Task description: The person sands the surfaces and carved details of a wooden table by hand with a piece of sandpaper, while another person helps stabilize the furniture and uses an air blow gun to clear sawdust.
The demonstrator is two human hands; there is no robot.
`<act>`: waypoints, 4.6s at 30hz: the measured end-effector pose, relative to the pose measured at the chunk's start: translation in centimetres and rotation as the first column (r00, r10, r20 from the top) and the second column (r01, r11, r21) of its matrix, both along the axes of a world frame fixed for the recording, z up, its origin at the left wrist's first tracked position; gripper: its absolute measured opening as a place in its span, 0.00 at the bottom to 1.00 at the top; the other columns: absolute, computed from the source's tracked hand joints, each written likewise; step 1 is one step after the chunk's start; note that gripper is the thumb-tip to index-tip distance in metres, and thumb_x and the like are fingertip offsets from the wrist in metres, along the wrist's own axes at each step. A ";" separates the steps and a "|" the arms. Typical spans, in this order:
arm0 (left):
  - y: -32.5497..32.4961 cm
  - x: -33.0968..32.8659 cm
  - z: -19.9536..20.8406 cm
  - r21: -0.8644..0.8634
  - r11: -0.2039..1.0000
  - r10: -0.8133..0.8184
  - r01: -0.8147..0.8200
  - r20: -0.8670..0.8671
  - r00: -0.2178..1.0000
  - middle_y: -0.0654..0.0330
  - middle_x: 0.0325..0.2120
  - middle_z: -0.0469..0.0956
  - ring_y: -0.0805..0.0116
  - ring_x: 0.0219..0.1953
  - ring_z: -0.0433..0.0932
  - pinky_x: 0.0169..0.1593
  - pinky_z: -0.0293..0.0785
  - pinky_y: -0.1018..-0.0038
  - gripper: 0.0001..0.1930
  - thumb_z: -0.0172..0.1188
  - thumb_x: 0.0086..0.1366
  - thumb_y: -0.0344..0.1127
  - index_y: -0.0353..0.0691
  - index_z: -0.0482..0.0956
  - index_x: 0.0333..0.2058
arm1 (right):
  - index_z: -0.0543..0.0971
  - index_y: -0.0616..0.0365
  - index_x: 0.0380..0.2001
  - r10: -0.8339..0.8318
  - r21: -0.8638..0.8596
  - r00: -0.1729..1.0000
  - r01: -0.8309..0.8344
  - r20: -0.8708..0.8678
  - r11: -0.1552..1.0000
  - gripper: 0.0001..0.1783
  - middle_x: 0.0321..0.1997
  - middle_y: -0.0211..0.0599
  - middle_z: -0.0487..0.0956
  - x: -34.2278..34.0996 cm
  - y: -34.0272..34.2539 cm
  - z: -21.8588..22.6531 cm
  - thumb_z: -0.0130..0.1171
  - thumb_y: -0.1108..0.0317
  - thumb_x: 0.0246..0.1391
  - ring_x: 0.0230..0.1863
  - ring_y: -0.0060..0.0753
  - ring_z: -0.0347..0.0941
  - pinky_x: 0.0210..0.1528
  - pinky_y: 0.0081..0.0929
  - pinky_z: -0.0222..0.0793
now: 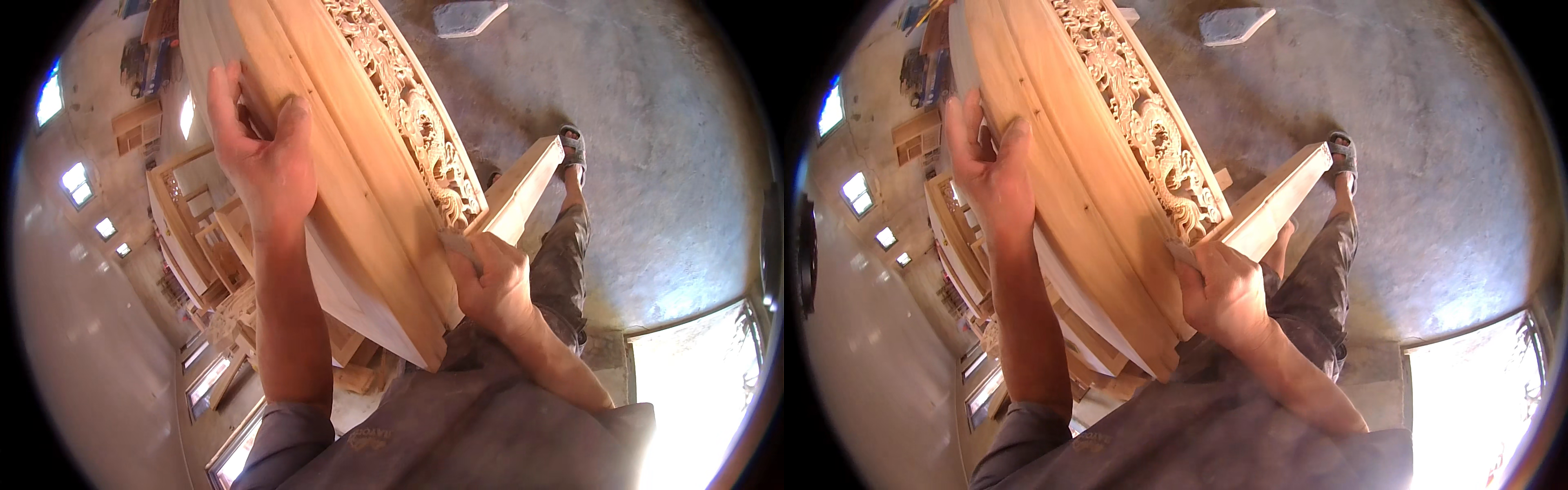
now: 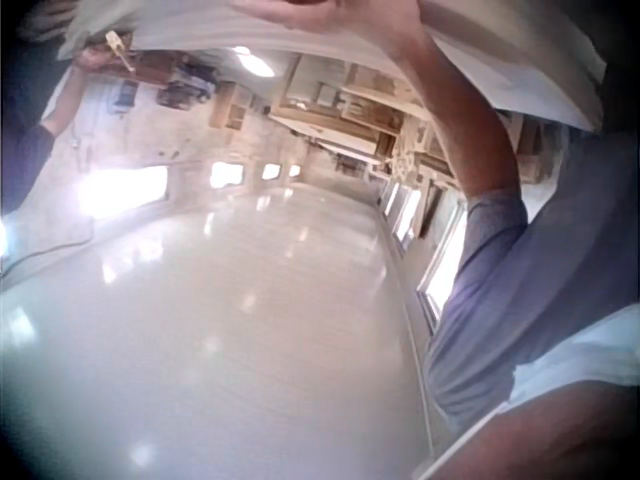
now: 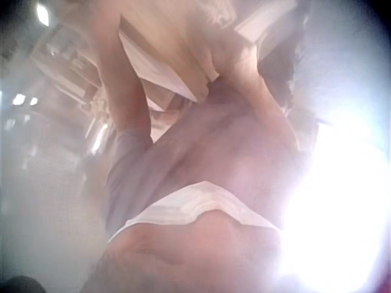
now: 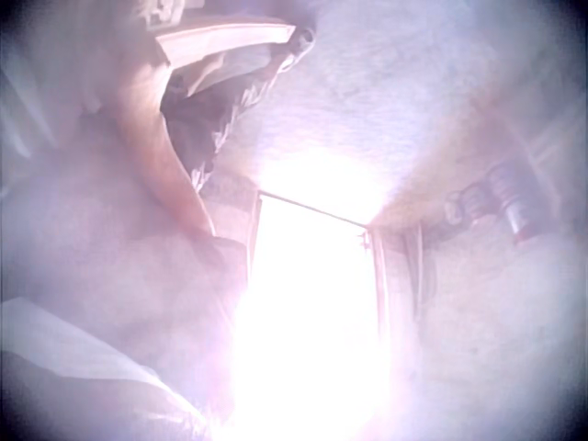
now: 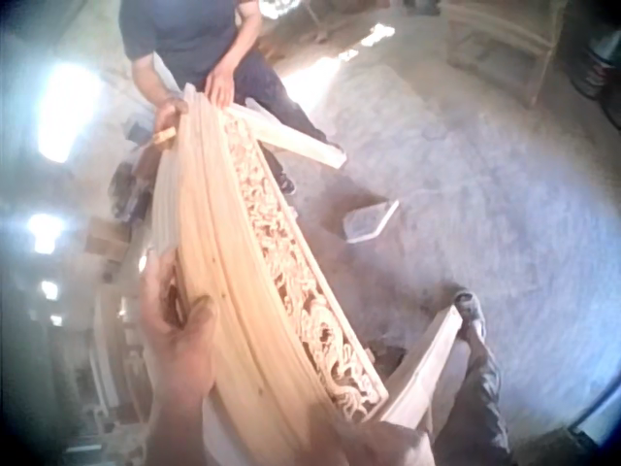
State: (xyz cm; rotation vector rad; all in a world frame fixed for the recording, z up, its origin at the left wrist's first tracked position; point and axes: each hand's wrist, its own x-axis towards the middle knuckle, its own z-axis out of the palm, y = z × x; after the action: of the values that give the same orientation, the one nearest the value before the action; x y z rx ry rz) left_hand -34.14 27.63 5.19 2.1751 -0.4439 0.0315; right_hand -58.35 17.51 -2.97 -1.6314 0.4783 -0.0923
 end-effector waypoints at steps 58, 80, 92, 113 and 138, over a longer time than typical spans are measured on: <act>1.4 -0.2 -1.2 0.028 1.000 -0.018 0.015 0.112 0.994 0.45 0.68 0.64 0.56 0.65 0.70 0.65 0.70 0.63 0.44 0.61 0.65 0.19 0.29 0.44 0.74 | 0.76 0.58 0.48 0.333 -0.440 0.939 -0.335 -0.084 0.833 0.12 0.38 0.59 0.81 12.1 -0.2 -2.9 0.53 0.69 0.62 0.32 0.70 0.78 0.31 0.60 0.72; 1.5 -0.3 -1.3 -0.010 0.998 0.055 -0.054 0.136 0.989 0.41 0.66 0.67 0.55 0.64 0.72 0.65 0.70 0.64 0.47 0.62 0.64 0.19 0.28 0.41 0.74 | 0.73 0.68 0.52 0.125 -0.167 0.987 -0.108 0.097 0.980 0.16 0.27 0.55 0.79 5.0 1.3 -2.2 0.52 0.75 0.62 0.26 0.61 0.79 0.26 0.47 0.72; 0.3 -0.8 -0.8 -0.017 0.986 0.166 -0.165 0.063 0.984 0.42 0.67 0.65 0.53 0.68 0.66 0.69 0.64 0.63 0.47 0.62 0.60 0.21 0.27 0.44 0.73 | 0.75 0.62 0.36 0.204 -0.473 0.978 -0.163 0.036 0.866 0.09 0.35 0.66 0.81 18.3 -0.7 -3.7 0.54 0.66 0.63 0.36 0.68 0.80 0.34 0.56 0.75; -0.5 -1.3 -0.8 0.105 0.992 0.060 -0.072 0.115 0.992 0.35 0.69 0.62 0.40 0.72 0.60 0.73 0.57 0.52 0.51 0.60 0.57 0.20 0.37 0.41 0.76 | 0.75 0.64 0.43 0.128 -0.236 0.991 -0.135 -0.045 0.962 0.13 0.28 0.60 0.79 22.0 -2.6 -4.5 0.54 0.67 0.59 0.28 0.69 0.77 0.30 0.60 0.73; -4.9 5.6 2.3 0.618 0.756 0.323 -0.215 -0.068 0.944 0.38 0.74 0.49 0.41 0.77 0.47 0.76 0.47 0.56 0.43 0.63 0.61 0.26 0.27 0.51 0.71 | 0.65 0.71 0.64 0.103 -0.060 0.974 -0.092 0.200 0.994 0.27 0.46 0.73 0.77 27.6 -3.7 -3.4 0.49 0.67 0.66 0.47 0.71 0.76 0.44 0.54 0.73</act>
State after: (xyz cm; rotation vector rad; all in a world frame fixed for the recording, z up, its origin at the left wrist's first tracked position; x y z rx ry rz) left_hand -28.52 22.71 7.50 2.8373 -0.0190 -0.1614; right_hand -30.71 13.84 -6.40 -1.6710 0.2409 -0.1964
